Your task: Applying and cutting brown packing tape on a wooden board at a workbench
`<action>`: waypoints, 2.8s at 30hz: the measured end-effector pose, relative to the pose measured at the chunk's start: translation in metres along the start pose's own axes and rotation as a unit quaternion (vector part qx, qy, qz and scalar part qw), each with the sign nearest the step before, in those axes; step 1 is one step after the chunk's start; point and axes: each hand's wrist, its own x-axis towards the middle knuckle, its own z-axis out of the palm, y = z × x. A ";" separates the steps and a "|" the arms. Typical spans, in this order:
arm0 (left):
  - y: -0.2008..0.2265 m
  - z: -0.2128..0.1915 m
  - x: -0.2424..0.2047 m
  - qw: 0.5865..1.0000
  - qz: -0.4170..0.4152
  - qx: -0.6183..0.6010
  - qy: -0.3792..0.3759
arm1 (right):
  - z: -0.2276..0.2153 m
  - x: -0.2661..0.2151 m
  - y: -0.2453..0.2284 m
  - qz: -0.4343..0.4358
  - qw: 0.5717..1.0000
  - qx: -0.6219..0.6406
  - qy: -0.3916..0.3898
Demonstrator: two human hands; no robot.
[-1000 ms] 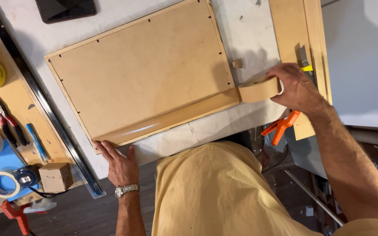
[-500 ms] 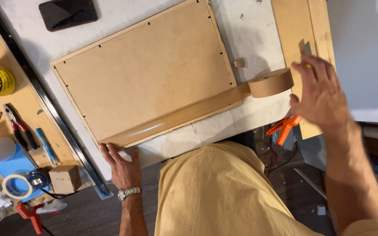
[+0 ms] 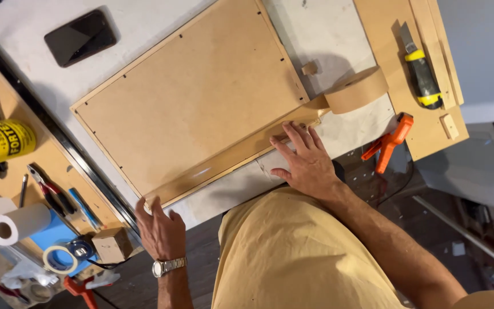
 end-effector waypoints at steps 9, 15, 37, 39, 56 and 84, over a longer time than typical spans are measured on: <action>0.263 0.004 0.091 0.835 0.509 -0.204 0.052 | 0.027 -0.003 0.002 0.031 0.999 -0.004 -0.028; 0.332 -0.025 0.125 0.768 0.548 -0.064 -0.324 | 0.007 -0.002 0.010 -0.002 0.997 0.053 -0.052; 0.364 -0.069 0.141 0.766 0.482 0.014 -0.426 | -0.130 -0.034 0.211 0.239 0.949 0.152 0.135; 0.360 -0.066 0.142 0.755 0.495 -0.023 -0.429 | -0.158 -0.053 0.168 0.323 0.798 0.450 0.237; 0.342 -0.064 0.140 0.740 0.548 -0.079 -0.382 | -0.061 -0.079 -0.006 0.407 0.865 0.293 0.008; 0.356 -0.077 0.141 0.745 0.461 -0.069 -0.477 | -0.019 -0.037 0.033 0.247 0.965 0.080 -0.014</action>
